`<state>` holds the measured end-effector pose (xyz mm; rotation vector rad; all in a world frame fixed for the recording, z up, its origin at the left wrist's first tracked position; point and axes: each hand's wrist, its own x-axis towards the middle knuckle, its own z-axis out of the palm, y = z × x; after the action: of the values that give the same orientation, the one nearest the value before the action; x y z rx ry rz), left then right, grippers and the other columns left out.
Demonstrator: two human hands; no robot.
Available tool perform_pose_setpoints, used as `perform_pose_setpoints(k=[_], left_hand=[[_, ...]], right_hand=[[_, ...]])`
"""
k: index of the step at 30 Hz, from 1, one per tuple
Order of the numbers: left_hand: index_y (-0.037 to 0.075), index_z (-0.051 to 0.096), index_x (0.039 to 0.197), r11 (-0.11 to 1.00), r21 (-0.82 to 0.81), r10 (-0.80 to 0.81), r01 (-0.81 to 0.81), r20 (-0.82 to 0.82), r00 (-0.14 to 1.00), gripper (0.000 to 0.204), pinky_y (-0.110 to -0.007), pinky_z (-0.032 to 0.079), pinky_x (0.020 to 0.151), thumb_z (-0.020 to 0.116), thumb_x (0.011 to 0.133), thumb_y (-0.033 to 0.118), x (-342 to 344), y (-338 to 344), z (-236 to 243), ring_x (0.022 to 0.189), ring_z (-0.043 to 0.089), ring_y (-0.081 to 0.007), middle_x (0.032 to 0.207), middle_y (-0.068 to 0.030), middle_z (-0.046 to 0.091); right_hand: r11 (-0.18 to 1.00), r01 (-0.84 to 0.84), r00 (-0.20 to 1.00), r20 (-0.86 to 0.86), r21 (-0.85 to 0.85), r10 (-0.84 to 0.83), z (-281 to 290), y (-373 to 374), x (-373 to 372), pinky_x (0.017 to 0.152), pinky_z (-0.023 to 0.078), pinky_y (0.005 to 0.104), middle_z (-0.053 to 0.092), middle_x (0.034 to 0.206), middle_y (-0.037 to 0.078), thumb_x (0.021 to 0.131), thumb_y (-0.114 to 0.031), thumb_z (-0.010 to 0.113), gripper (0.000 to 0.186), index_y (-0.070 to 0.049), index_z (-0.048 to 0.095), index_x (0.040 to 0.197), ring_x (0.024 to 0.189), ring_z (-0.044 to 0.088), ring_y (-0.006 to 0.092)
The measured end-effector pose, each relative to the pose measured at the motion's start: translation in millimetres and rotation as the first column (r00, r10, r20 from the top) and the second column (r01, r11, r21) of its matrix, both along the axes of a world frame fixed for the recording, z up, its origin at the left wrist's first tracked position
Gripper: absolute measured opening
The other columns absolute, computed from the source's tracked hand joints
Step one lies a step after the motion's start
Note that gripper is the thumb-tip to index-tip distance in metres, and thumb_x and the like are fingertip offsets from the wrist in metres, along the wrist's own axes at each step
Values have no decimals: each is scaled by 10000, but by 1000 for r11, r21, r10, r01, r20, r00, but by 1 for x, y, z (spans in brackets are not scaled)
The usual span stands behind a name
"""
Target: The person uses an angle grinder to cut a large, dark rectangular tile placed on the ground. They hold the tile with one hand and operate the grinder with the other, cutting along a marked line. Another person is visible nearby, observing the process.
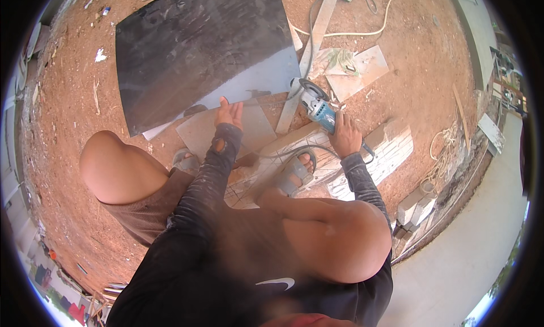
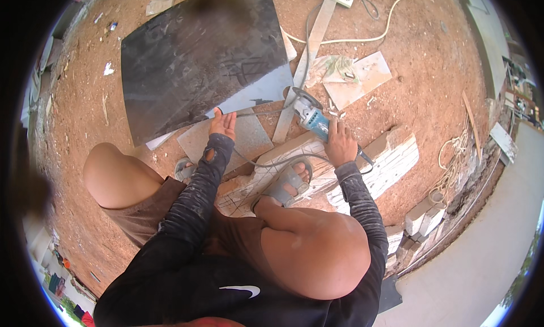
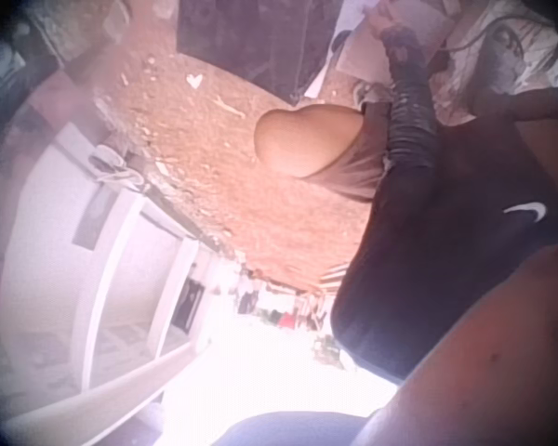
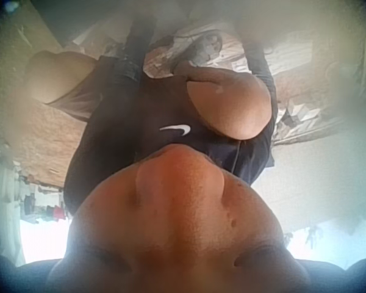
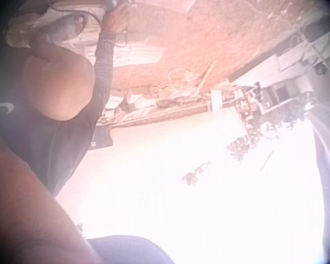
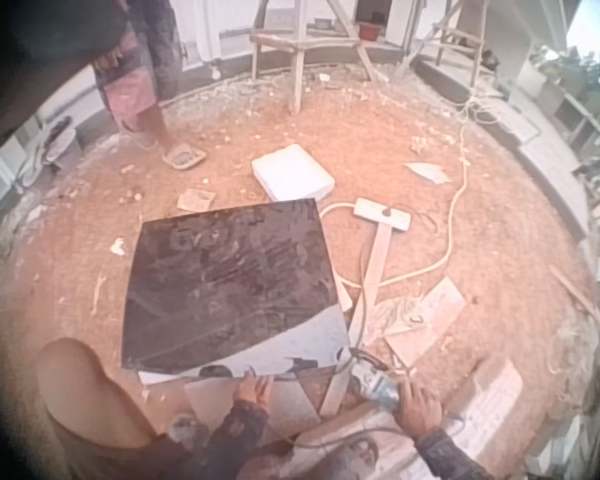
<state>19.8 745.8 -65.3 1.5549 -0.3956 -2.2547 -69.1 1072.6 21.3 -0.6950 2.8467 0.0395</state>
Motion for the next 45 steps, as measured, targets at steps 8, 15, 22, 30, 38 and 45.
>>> perform_pose_setpoints(k=[8,15,22,30,38,45], left_hand=[[-93,407,1361,1000,-15,-2,2,-36,999,607,-448,508,1114,680,978,290,1,-2,-6,1283,538,-379,1394,-277,482],[-57,499,1296,1000,19,-1,1,3,1000,574,-387,497,1121,709,942,343,1,-3,-7,1271,566,-305,1318,-202,583],[-70,465,1317,1000,-3,4,-4,-12,1000,578,-408,504,1115,698,958,319,0,-1,-5,1275,557,-333,1346,-235,545],[-94,369,1387,1000,-11,-1,0,-29,1000,638,-446,515,1107,674,982,293,2,-2,-8,1296,522,-393,1398,-298,462],[-81,427,1365,1000,-20,-19,19,13,1000,626,-408,504,1111,679,974,337,2,1,-7,1282,548,-353,1384,-263,513],[-56,630,1183,561,-144,-826,815,-44,561,439,-358,585,912,714,965,315,33,117,47,887,721,-228,1004,-170,719]], right_hand=[[1000,-21,1000,-22,-6,21,-3,-3,0,744,581,409,602,1063,97,701,-206,827,697,-82,493,1301,958,650,305],[1000,4,1000,13,23,-5,2,-2,-2,753,582,411,609,1079,102,715,-216,825,695,-75,486,1305,964,654,311],[999,29,999,20,42,-30,7,0,0,773,578,411,610,1055,94,711,-219,826,687,-80,496,1298,977,655,299],[1000,-8,1000,-14,16,8,3,-6,2,784,574,404,614,1053,86,707,-223,819,667,-84,509,1282,972,655,290],[993,116,987,115,-3,-114,31,11,9,761,575,442,646,1047,145,696,-198,781,630,-69,527,1258,928,678,354],[850,425,893,294,-312,-339,67,11,25,748,558,452,690,956,228,663,-224,806,592,-9,582,1167,849,698,408]])
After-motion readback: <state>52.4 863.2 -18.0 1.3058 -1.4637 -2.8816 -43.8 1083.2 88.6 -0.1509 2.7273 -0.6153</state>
